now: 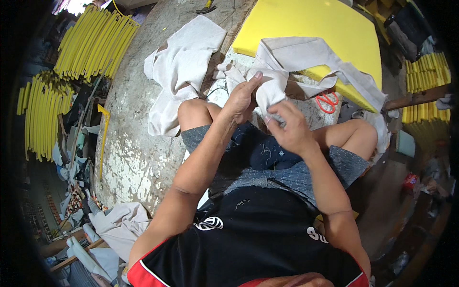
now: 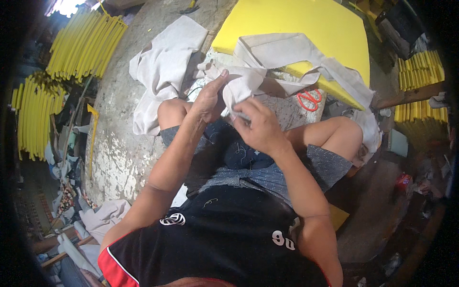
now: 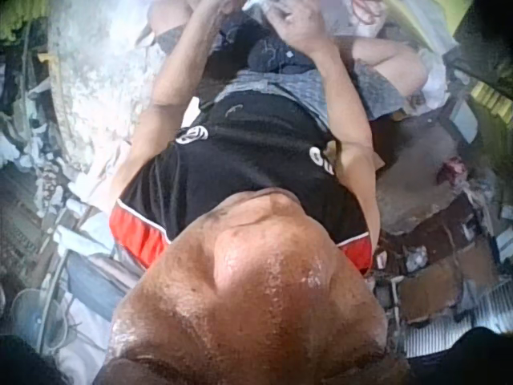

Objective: The person sits on the floor and cuts a piece of off-white fabric using red-handled scissors. They repeatedly trim the edges and corners of the fabric piece.

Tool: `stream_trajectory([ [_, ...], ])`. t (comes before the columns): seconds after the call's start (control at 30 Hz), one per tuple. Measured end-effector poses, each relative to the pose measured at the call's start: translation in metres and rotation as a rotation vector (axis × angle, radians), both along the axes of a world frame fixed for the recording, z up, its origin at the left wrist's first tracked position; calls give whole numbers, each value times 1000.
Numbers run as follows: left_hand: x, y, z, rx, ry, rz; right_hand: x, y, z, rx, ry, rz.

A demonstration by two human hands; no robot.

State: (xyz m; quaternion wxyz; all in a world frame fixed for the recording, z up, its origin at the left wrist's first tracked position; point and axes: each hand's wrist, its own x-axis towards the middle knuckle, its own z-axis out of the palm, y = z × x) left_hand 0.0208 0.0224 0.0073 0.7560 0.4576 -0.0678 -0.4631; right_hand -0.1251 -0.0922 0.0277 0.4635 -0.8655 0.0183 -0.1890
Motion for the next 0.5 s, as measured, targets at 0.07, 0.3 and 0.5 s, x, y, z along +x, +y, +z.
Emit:
stream_trajectory([
  [0.07,5,11,-5,-38,26,37,-6,13,-20,-31,-21,1],
  [0.3,-17,41,7,-121,68,60,4,10,-64,1260,425,-29],
  [0.5,-60,60,-19,89,-130,-147,12,-1,-53,1570,180,-56],
])
